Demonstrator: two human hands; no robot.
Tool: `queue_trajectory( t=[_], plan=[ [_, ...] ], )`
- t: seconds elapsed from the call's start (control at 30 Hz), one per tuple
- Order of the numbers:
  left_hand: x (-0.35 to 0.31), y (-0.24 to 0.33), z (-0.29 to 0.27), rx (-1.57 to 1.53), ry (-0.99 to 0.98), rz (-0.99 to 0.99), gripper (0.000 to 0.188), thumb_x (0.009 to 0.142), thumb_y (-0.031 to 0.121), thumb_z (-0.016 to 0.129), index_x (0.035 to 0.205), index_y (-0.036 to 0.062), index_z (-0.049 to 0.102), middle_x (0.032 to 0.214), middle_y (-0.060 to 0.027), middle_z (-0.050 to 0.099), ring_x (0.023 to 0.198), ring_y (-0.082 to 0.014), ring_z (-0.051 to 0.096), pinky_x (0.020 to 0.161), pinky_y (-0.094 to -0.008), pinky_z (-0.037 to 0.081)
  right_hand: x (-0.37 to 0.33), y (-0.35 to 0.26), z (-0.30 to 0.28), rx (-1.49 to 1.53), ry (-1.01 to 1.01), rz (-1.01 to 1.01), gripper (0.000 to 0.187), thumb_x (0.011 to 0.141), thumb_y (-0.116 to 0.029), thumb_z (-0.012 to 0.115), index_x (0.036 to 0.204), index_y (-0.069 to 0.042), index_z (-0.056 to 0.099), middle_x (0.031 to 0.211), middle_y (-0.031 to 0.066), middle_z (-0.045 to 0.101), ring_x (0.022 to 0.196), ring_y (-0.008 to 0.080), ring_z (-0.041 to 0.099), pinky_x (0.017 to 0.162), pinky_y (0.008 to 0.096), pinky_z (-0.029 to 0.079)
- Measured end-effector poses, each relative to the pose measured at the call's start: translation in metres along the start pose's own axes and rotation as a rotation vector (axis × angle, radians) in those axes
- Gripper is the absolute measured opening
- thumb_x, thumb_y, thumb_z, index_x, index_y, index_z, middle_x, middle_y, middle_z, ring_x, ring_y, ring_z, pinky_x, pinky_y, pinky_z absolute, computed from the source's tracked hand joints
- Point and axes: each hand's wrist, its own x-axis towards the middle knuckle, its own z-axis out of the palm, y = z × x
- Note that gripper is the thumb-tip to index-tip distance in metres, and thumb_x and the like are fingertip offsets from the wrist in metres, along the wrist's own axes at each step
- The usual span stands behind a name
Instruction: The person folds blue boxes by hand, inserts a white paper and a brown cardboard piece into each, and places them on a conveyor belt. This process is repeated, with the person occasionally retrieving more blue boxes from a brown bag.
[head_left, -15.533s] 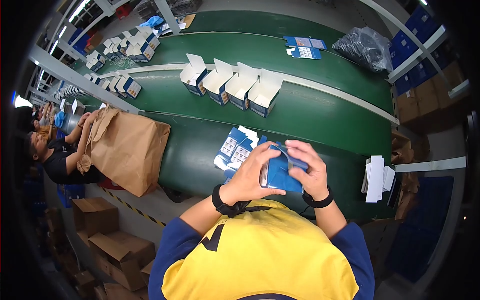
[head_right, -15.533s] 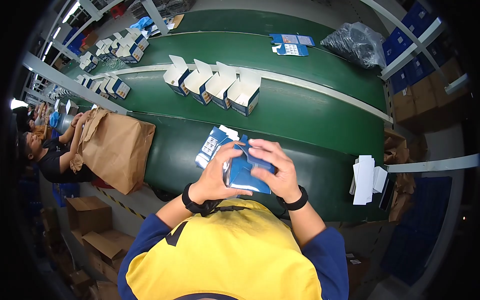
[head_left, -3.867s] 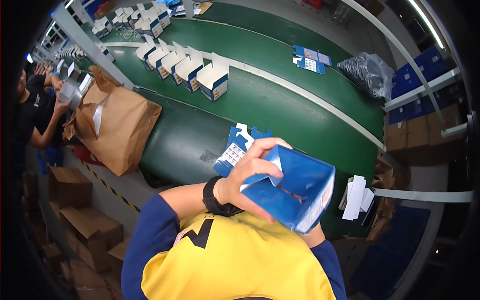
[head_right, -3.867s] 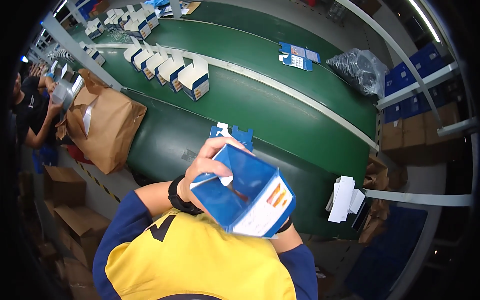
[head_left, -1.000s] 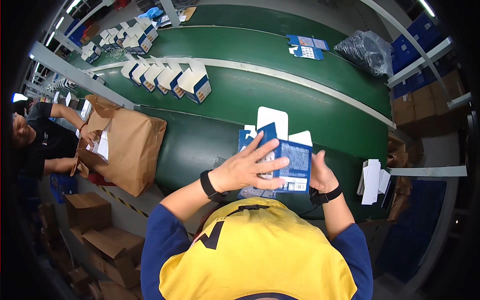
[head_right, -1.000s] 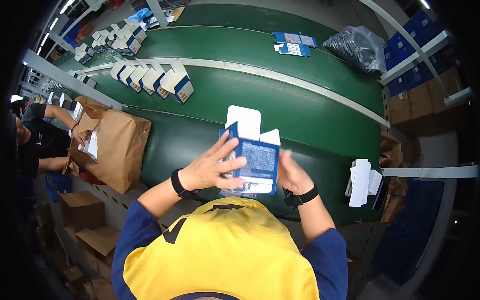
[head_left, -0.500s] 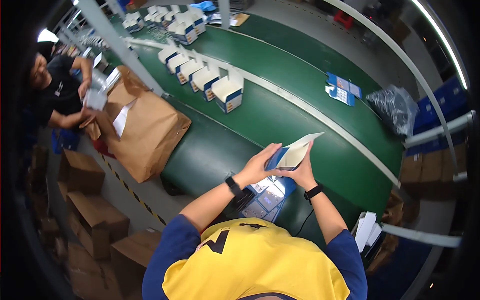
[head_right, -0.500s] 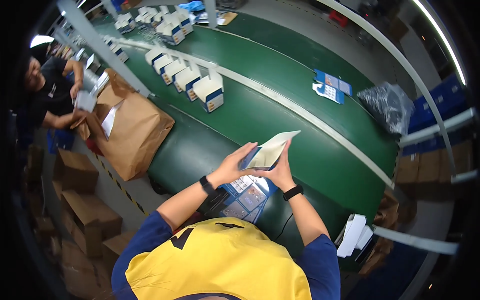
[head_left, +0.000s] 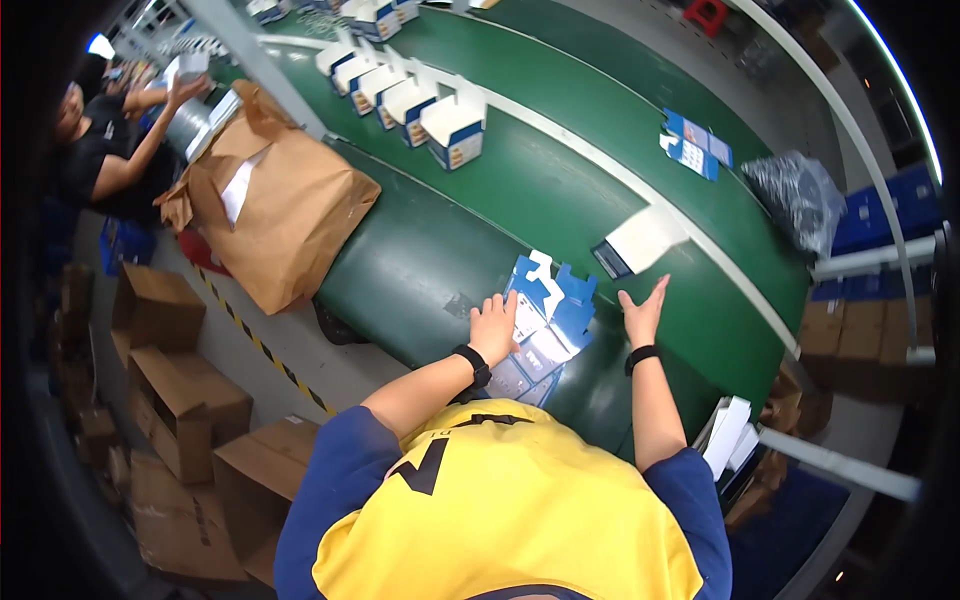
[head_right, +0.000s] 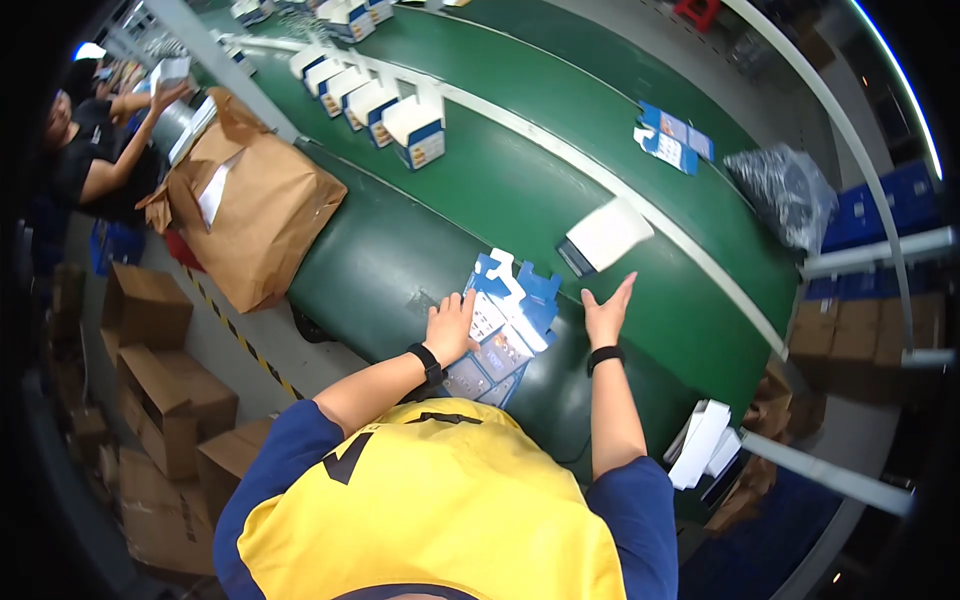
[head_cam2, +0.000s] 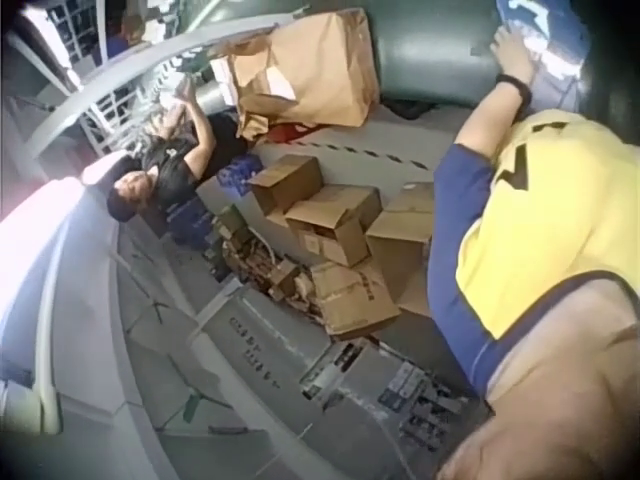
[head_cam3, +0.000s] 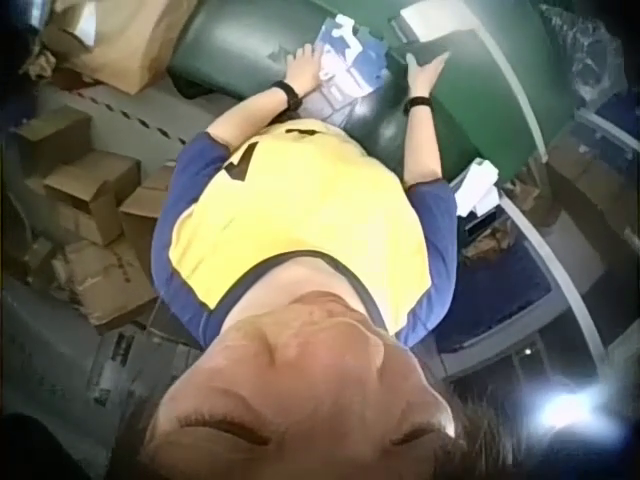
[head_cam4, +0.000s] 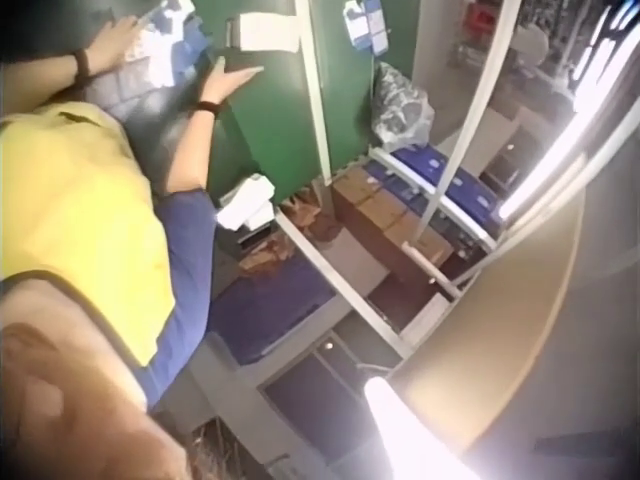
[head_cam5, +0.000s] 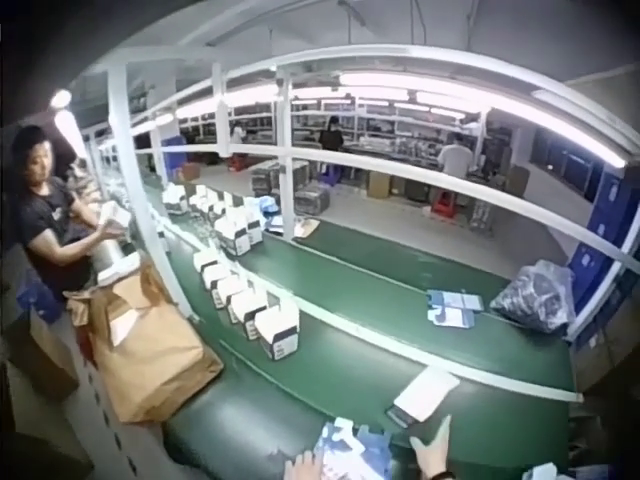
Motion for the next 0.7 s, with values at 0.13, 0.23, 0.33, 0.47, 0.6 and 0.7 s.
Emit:
queue_trajectory(
  t=[0.13,0.23,0.33,0.47,0.6,0.7],
  plan=[
    [-0.002,0.004,-0.001,0.099,0.05,-0.027,0.088,0.05,0.031,0.084,0.122,0.0049,0.04,0.107,-0.0098,0.047,0.101,-0.0257,0.048,0.077,-0.0414,0.042,-0.095,-0.037,0.006,0.523,-0.221,0.692,0.078,0.076,-0.012,0.067,0.137,0.001,0.022,0.13,0.0187,0.04,0.121,0.0247,0.041,0.098,0.0329,0.036],
    [-0.003,0.003,-0.004,-0.047,0.158,0.061,0.077,0.054,0.03,0.083,0.116,0.005,0.043,0.104,-0.0104,0.05,0.097,-0.0261,0.051,0.078,-0.0392,0.042,-0.133,-0.052,0.0,0.672,-0.28,0.825,0.065,0.077,-0.011,0.065,0.132,0.0,0.033,0.12,0.0129,0.049,0.113,0.0206,0.048,0.093,0.0303,0.039],
    [0.003,0.008,-0.026,-0.377,0.173,-0.001,0.065,0.062,0.029,0.08,0.111,0.0046,0.045,0.099,-0.0093,0.052,0.093,-0.0227,0.052,0.078,-0.0344,0.042,-0.153,-0.059,0.009,0.692,-0.198,0.667,0.054,0.079,-0.01,0.064,0.127,-0.001,0.041,0.111,0.0084,0.054,0.107,0.0179,0.051,0.09,0.0282,0.041],
    [0.012,0.022,-0.069,-1.116,0.055,-0.207,0.046,0.075,0.027,0.072,0.105,0.0031,0.047,0.093,-0.0057,0.055,0.088,-0.0142,0.051,0.079,-0.0267,0.04,-0.162,-0.125,-0.019,0.862,-0.136,0.14,0.059,0.078,-0.008,0.066,0.128,-0.002,0.036,0.12,0.0068,0.048,0.107,0.0177,0.05,0.089,0.0315,0.043],
    [0.013,0.04,-0.1,-1.545,-0.078,-0.023,0.037,0.083,0.026,0.064,0.106,0.0012,0.047,0.096,-0.0048,0.057,0.092,-0.0123,0.052,0.082,-0.0265,0.04,-0.163,-0.138,-0.034,0.691,-0.55,0.057,0.078,0.078,-0.015,0.069,0.14,-0.003,0.022,0.127,0.012,0.045,0.119,0.018,0.042,0.098,0.0308,0.035],
    [0.01,0.044,-0.117,-1.519,-0.16,0.103,0.04,0.085,0.025,0.06,0.112,-0.0006,0.046,0.104,-0.0066,0.057,0.099,-0.0139,0.052,0.087,-0.0278,0.04,-0.155,-0.155,-0.036,0.961,-0.531,-0.144,0.105,0.072,-0.022,0.076,0.144,-0.006,0.0,0.139,0.0146,0.03,0.125,0.0192,0.034,0.103,0.0334,0.028]
  ],
)
